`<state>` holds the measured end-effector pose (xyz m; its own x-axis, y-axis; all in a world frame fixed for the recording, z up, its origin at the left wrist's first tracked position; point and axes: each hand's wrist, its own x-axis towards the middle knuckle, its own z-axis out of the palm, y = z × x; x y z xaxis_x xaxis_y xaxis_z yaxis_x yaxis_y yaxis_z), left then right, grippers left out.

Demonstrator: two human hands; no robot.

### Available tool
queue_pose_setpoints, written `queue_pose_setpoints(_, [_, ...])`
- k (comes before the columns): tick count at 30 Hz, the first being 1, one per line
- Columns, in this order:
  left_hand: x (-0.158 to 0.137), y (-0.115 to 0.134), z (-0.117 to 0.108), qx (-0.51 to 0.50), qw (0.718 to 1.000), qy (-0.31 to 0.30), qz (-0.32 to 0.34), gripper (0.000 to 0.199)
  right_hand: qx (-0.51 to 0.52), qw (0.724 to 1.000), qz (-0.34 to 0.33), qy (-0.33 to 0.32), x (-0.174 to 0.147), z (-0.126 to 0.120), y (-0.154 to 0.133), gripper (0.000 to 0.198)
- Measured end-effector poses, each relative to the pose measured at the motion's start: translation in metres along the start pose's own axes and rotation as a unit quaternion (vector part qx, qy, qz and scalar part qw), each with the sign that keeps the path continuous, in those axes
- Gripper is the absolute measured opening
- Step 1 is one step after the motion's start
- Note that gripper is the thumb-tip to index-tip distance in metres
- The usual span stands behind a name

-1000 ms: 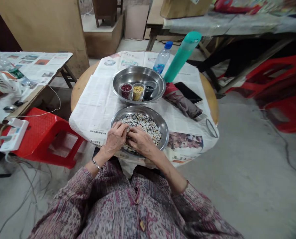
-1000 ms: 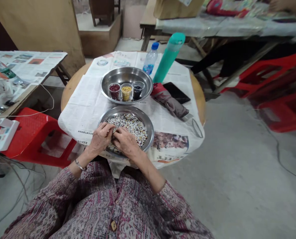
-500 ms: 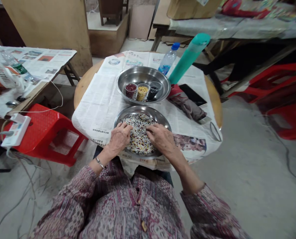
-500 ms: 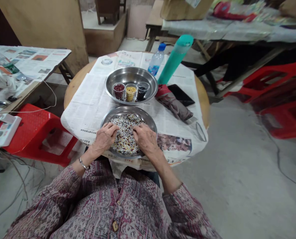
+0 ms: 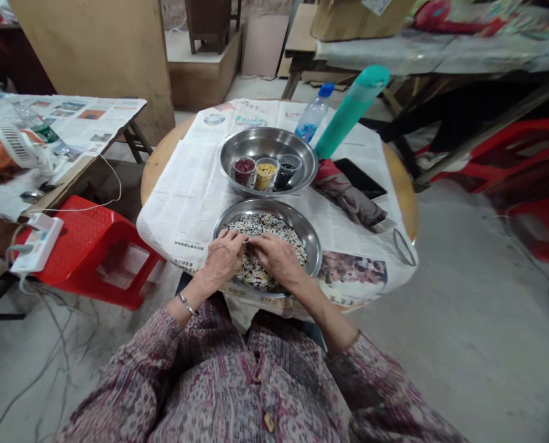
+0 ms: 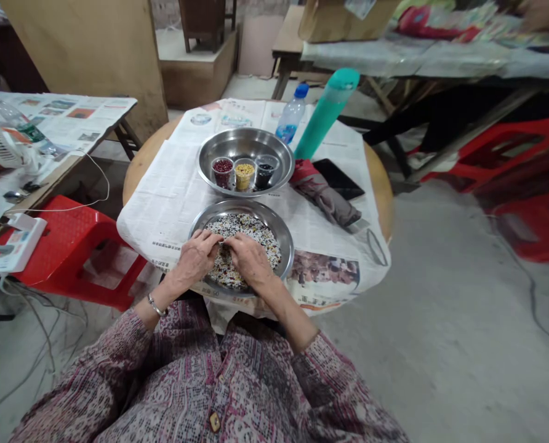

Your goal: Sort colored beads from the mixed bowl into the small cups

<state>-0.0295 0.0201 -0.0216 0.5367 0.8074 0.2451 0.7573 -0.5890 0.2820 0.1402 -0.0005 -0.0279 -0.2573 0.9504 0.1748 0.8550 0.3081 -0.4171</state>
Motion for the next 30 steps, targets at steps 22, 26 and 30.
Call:
queue_pose_setpoints(22, [0.0, 0.0, 0.0, -0.025, 1.0, -0.016, 0.011, 0.016, -0.029, 0.998, 0.042, 0.042, -0.001, -0.015, 0.009, 0.016])
queue_pose_setpoints(26, [0.0, 0.002, 0.0, -0.019, 1.0, -0.024, 0.0, 0.016, -0.055, 0.996, 0.046, 0.05, -0.004, -0.009, 0.012, 0.02])
queue_pose_setpoints(30, [0.0, 0.002, 0.001, -0.024, 1.0, -0.012, 0.008, 0.016, -0.012, 0.997, 0.047, 0.062, -0.003, -0.009, 0.011, 0.019])
